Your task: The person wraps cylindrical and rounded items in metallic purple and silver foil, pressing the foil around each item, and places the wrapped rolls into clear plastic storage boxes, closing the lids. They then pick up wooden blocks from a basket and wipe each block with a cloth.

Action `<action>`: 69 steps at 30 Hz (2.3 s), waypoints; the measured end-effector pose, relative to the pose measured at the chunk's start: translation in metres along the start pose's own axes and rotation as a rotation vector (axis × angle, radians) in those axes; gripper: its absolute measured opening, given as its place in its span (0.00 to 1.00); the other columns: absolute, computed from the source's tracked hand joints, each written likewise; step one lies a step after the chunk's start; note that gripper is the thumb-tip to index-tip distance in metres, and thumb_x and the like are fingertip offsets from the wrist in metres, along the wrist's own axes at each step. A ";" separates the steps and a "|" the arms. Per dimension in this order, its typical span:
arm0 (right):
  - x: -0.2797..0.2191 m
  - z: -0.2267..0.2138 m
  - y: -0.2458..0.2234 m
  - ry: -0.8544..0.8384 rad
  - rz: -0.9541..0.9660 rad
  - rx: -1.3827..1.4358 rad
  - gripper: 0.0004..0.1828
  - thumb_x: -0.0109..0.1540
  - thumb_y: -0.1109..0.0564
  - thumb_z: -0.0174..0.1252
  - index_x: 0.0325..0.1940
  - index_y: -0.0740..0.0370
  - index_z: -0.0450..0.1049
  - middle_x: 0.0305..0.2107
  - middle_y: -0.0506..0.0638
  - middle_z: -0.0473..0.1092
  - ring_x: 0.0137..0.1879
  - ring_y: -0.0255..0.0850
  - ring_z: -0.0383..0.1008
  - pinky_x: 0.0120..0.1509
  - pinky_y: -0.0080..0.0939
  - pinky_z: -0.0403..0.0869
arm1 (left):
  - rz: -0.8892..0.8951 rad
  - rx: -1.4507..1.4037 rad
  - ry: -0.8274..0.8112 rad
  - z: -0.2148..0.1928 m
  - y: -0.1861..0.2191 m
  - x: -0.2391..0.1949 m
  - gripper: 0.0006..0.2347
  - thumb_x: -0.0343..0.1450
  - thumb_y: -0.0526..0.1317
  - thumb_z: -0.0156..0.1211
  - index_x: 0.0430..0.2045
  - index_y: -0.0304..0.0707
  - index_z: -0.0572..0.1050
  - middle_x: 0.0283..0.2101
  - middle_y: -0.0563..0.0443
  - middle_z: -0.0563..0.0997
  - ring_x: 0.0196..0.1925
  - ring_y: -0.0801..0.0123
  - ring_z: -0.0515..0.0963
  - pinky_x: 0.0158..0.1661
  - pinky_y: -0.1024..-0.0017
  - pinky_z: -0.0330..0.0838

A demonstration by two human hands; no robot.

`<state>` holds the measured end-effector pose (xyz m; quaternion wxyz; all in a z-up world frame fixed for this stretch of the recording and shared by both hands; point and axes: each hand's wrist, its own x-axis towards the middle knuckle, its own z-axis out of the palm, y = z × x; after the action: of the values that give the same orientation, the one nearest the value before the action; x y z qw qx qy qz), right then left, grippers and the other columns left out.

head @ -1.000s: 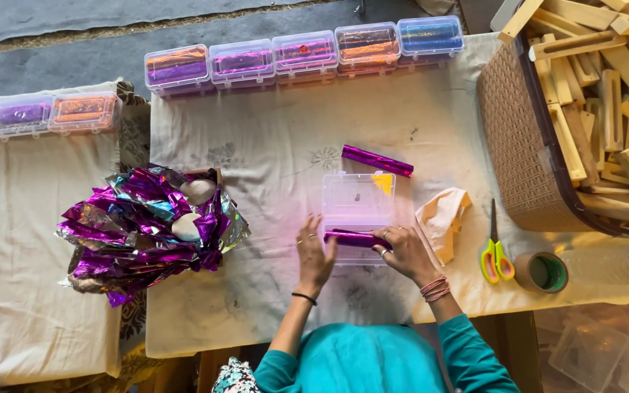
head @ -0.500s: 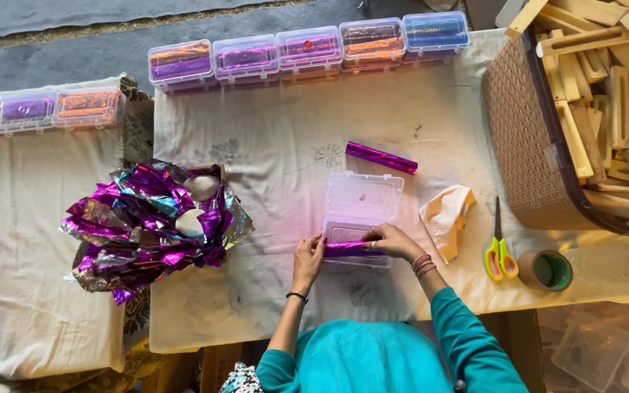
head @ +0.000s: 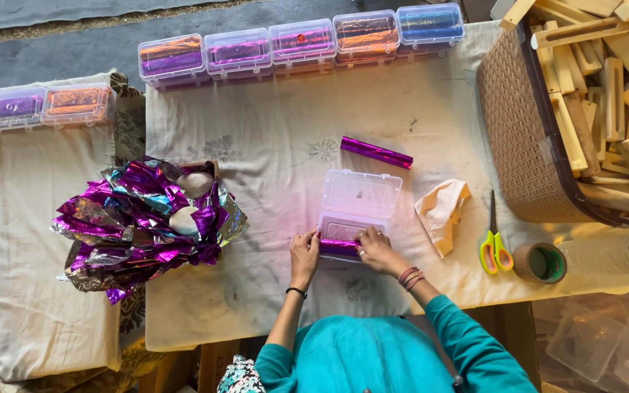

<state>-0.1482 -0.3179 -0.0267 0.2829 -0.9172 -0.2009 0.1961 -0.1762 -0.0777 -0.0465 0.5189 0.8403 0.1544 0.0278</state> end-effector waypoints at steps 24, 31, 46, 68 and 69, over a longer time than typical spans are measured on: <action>-0.033 0.032 -0.061 0.473 -0.007 -0.298 0.27 0.58 0.52 0.66 0.59 0.63 0.71 0.45 0.57 0.69 0.55 0.55 0.69 0.61 0.53 0.69 | -0.042 -0.044 -0.020 0.009 -0.010 -0.001 0.13 0.75 0.40 0.54 0.50 0.41 0.81 0.40 0.42 0.77 0.44 0.58 0.78 0.47 0.63 0.72; -0.031 0.007 -0.063 0.484 -0.155 -0.185 0.29 0.55 0.54 0.68 0.58 0.64 0.72 0.46 0.55 0.71 0.53 0.52 0.71 0.59 0.50 0.71 | -0.166 -0.108 -0.013 -0.004 0.015 -0.010 0.12 0.75 0.41 0.55 0.50 0.40 0.80 0.39 0.43 0.78 0.38 0.59 0.80 0.41 0.65 0.77; 0.072 -0.116 0.009 0.781 -0.101 -0.249 0.12 0.64 0.56 0.60 0.50 0.60 0.77 0.50 0.54 0.76 0.61 0.51 0.73 0.68 0.53 0.66 | 0.112 0.103 0.189 -0.050 0.026 -0.013 0.12 0.75 0.44 0.54 0.46 0.40 0.78 0.42 0.44 0.80 0.40 0.54 0.82 0.40 0.62 0.76; 0.144 -0.139 0.039 0.561 0.069 -0.136 0.11 0.61 0.59 0.63 0.48 0.58 0.79 0.44 0.54 0.75 0.54 0.53 0.73 0.64 0.55 0.66 | 0.171 0.192 0.221 -0.047 0.036 -0.005 0.12 0.77 0.46 0.48 0.45 0.44 0.78 0.40 0.47 0.81 0.38 0.52 0.82 0.35 0.60 0.76; 0.145 -0.147 0.038 0.458 0.110 -0.120 0.13 0.60 0.59 0.64 0.50 0.56 0.80 0.44 0.55 0.74 0.53 0.53 0.73 0.64 0.55 0.67 | 0.164 0.198 0.221 -0.047 0.036 -0.004 0.12 0.77 0.46 0.48 0.45 0.44 0.78 0.40 0.47 0.81 0.37 0.53 0.82 0.34 0.60 0.75</action>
<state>0.0533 -0.3420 0.0268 0.2550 -0.9624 -0.0927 -0.0145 -0.1816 -0.0536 0.0073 0.4095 0.8889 0.1437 0.1470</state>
